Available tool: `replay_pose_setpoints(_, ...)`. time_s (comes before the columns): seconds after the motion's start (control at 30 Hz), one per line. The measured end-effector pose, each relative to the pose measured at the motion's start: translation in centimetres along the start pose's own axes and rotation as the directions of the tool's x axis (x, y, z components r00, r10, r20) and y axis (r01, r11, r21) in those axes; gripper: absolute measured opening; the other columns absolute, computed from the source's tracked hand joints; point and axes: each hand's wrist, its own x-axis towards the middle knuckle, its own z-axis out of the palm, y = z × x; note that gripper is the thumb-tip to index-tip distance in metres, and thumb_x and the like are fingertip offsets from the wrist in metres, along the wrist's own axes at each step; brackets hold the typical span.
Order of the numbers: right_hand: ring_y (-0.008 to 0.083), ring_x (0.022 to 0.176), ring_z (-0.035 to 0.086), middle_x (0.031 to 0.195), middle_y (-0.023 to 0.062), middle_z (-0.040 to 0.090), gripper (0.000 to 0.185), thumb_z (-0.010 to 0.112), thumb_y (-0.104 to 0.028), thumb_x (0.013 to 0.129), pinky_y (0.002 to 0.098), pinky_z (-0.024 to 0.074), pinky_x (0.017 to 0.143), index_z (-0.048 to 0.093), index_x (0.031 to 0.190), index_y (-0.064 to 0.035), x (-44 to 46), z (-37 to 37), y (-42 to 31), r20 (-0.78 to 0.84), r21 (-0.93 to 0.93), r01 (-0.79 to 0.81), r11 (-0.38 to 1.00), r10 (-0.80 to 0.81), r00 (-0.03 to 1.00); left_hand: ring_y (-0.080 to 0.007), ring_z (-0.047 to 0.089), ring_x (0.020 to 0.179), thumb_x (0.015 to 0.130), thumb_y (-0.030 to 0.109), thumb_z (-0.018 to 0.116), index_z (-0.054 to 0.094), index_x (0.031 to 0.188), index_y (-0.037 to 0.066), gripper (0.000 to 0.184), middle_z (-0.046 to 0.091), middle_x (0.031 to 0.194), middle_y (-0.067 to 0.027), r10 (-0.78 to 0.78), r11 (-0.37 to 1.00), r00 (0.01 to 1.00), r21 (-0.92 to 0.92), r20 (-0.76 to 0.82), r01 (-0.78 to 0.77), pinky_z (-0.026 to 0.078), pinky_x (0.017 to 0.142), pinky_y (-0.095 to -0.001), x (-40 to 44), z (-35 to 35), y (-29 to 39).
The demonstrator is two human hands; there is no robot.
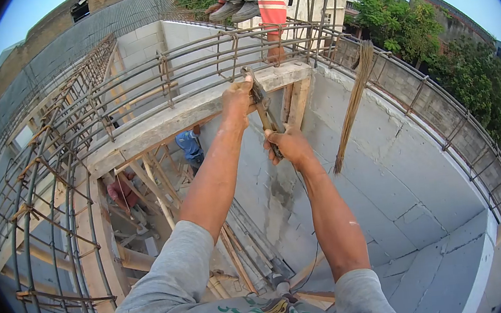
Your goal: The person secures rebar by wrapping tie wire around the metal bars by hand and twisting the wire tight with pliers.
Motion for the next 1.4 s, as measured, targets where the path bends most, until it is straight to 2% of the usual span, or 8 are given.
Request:
replay_pose_setpoints(0.37, 0.0138, 0.087, 0.053, 0.095, 0.0039, 0.06, 0.04, 0.06, -0.034, 0.092, 0.0293, 0.0433, 0.08, 0.058, 0.115, -0.0014, -0.6, 1.4, 3.1, -0.378, -0.176, 0.492, 0.852, -0.52, 0.766, -0.0204, 0.058, 0.07, 0.09, 0.021, 0.059, 0.062, 0.088, 0.001, 0.02, 0.063, 0.075, -0.0096, 0.468, 0.837, 0.874, 0.251, 0.131, -0.486, 0.045, 0.067, -0.0336, -4.4, 1.6, 4.5)
replay_pose_setpoints(0.47, 0.017, 0.106, 0.056, 0.123, 0.0128, 0.056, 0.057, 0.057, -0.034, 0.094, 0.0322, 0.0461, 0.088, 0.042, 0.138, 0.0, -0.4, 2.2, 2.3, -0.485, -0.221, 0.607, 0.763, -0.626, 0.611, -0.0284, 0.061, 0.073, 0.091, 0.02, 0.056, 0.061, 0.089, 0.002, 0.019, 0.065, 0.079, -0.0127, 0.735, 0.615, 0.674, 0.355, 0.065, -0.705, 0.046, 0.07, -0.0372, -7.1, 0.7, 9.4)
replay_pose_setpoints(0.57, 0.0144, 0.093, 0.06, 0.113, 0.0132, 0.062, 0.052, 0.056, -0.031, 0.094, 0.0294, 0.0493, 0.075, 0.047, 0.134, 0.0005, -0.6, 0.7, -0.9, -0.461, -0.218, 0.679, 0.701, -0.687, 0.561, -0.0324, 0.062, 0.075, 0.089, 0.019, 0.057, 0.06, 0.086, 0.004, 0.016, 0.066, 0.082, -0.0125, 0.961, 0.234, 0.275, 0.597, -0.023, -0.767, 0.046, 0.077, -0.041, -5.0, -3.5, 12.4)
replay_pose_setpoints(0.63, 0.0127, 0.081, 0.06, 0.099, 0.0087, 0.064, 0.045, 0.061, -0.029, 0.092, 0.0271, 0.0478, 0.07, 0.054, 0.125, 0.0004, -2.0, -0.9, -3.5, -0.462, -0.021, 0.65, 0.76, -0.584, 0.668, -0.0308, 0.062, 0.075, 0.088, 0.019, 0.057, 0.06, 0.085, 0.005, 0.015, 0.066, 0.08, -0.0111, 0.979, 0.093, 0.198, 0.786, 0.039, -0.611, 0.045, 0.079, -0.0412, -3.7, -6.9, 15.0)
replay_pose_setpoints(0.9, 0.0126, 0.064, 0.061, 0.084, 0.0091, 0.067, 0.034, 0.063, -0.031, 0.09, 0.0251, 0.0495, 0.06, 0.062, 0.106, -0.0003, 0.1, -3.0, -10.3, -0.498, 0.028, 0.685, 0.728, -0.584, 0.641, -0.0314, 0.065, 0.058, 0.089, 0.026, 0.054, 0.058, 0.087, 0.006, 0.02, 0.066, 0.064, -0.0148, 0.851, -0.173, 0.501, 0.985, 0.158, -0.017, 0.05, 0.065, -0.0413, 0.9, -11.4, 17.2)
replay_pose_setpoints(1.0, 0.0138, 0.065, 0.063, 0.091, 0.0135, 0.068, 0.042, 0.059, -0.034, 0.092, 0.0266, 0.0519, 0.062, 0.06, 0.111, 0.0026, 2.9, -4.2, -13.2, -0.413, 0.141, 0.646, 0.75, -0.548, 0.727, -0.0285, 0.064, 0.053, 0.09, 0.025, 0.053, 0.056, 0.088, 0.007, 0.018, 0.064, 0.058, -0.0127, 0.855, -0.277, 0.457, 0.961, 0.246, 0.001, 0.049, 0.056, -0.04, 1.3, -11.5, 16.5)
replay_pose_setpoints(1.23, 0.0134, 0.067, 0.064, 0.077, 0.0107, 0.069, 0.053, 0.057, -0.051, 0.09, 0.0272, 0.0504, 0.063, 0.064, 0.09, 0.0017, 17.3, -3.2, -18.5, -0.31, -0.235, 0.693, 0.682, -0.728, 0.611, -0.0295, 0.062, 0.052, 0.091, 0.027, 0.054, 0.054, 0.085, 0.011, 0.017, 0.062, 0.057, -0.01, 0.884, -0.365, 0.29, 0.929, 0.367, -0.061, 0.047, 0.055, -0.0412, 1.9, -12.1, 15.9)
replay_pose_setpoints(1.4, 0.0405, 0.098, 0.062, 0.098, 0.0203, 0.068, 0.058, 0.049, -0.062, 0.087, 0.0449, 0.0478, 0.083, 0.066, 0.107, -0.0104, 22.5, -0.9, -17.5, -0.064, -0.631, 0.635, 0.445, -0.846, 0.529, -0.0314, 0.062, 0.054, 0.092, 0.029, 0.054, 0.054, 0.085, 0.012, 0.019, 0.062, 0.06, -0.0107, 0.883, -0.306, 0.354, 0.95, 0.307, -0.06, 0.047, 0.056, -0.0436, 1.6, -12.0, 15.7)
